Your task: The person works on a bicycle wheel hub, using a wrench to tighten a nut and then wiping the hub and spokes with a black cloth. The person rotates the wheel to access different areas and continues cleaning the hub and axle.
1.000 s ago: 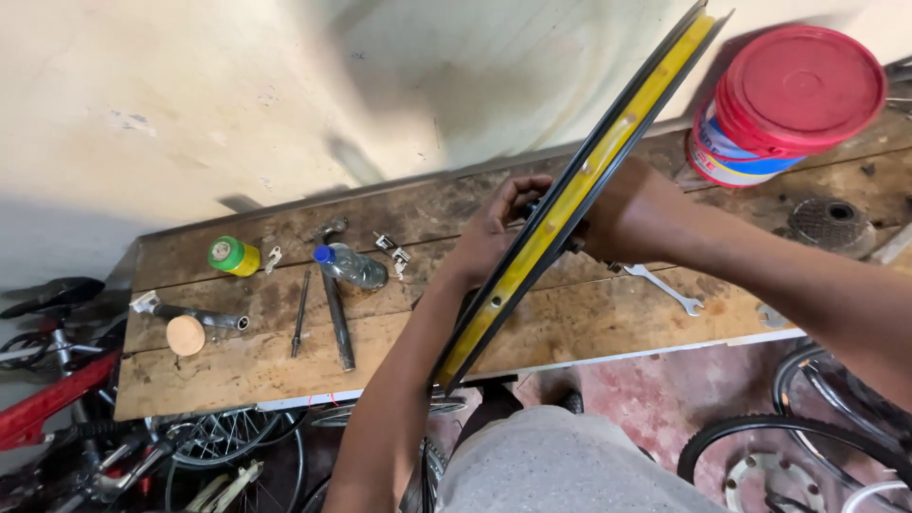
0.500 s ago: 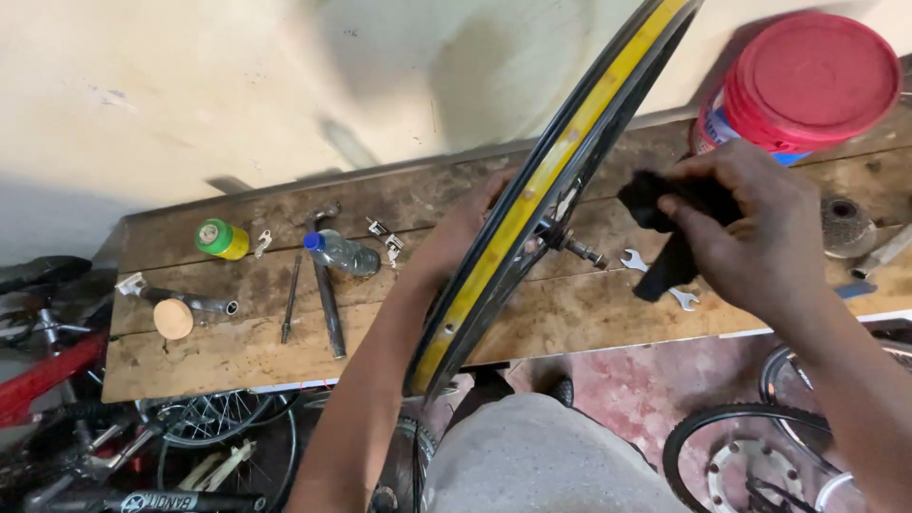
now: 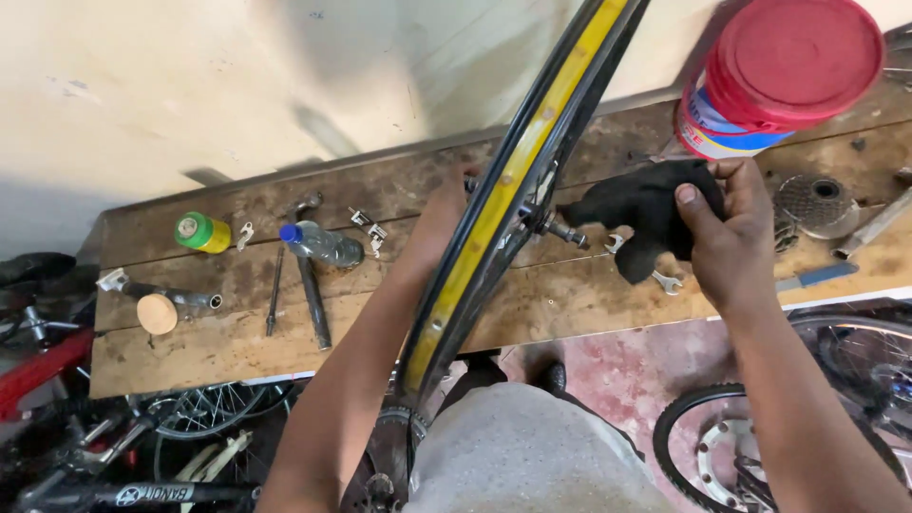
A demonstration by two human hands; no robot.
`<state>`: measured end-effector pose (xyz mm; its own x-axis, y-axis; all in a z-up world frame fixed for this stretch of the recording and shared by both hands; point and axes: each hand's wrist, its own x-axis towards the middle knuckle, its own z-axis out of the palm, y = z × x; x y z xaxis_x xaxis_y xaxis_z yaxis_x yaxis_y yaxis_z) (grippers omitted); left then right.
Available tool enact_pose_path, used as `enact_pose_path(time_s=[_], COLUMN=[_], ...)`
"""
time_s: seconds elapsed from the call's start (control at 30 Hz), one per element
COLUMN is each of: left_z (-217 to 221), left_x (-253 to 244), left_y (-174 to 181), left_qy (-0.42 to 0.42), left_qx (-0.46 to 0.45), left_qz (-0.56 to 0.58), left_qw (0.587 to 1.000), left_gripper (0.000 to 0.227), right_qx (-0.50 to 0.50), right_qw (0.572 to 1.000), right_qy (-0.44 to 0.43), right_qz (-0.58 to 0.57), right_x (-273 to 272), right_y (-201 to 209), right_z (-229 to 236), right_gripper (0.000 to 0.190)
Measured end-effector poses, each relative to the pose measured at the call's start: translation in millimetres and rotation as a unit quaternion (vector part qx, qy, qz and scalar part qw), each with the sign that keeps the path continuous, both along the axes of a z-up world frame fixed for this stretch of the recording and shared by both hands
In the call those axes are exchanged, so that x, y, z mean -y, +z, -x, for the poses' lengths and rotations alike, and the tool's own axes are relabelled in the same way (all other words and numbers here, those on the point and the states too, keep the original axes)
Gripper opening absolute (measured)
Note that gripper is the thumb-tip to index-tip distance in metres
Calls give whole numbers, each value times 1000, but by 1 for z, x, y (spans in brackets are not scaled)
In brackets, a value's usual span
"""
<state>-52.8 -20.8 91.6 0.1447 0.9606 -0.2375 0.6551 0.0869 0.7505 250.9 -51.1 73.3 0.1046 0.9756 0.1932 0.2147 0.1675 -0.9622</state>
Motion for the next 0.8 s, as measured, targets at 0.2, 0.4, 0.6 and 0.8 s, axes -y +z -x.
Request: enact_pose_path(time_s=[0.2, 0.4, 0.6, 0.8], left_z=[4, -5, -12, -21], left_x=[-5, -12, -9, -19], left_y=[-20, -40, -47, -18], left_qy=[-86, -109, -118, -137], left_qx=[86, 365, 356, 325], left_qz=[-48, 10, -42, -49], left_qw=[991, 925, 926, 935], left_gripper=[70, 84, 84, 82], right_qx=[-299, -350, -315, -265], right_qw=[945, 933, 944, 955], right_qy=[-1, 22, 92, 136], right_qz=[134, 83, 41, -16], right_x=[-1, 5, 10, -8], right_y=[-31, -48, -24, 4], right_z=[13, 32, 34, 28], right_gripper=[38, 38, 53, 59])
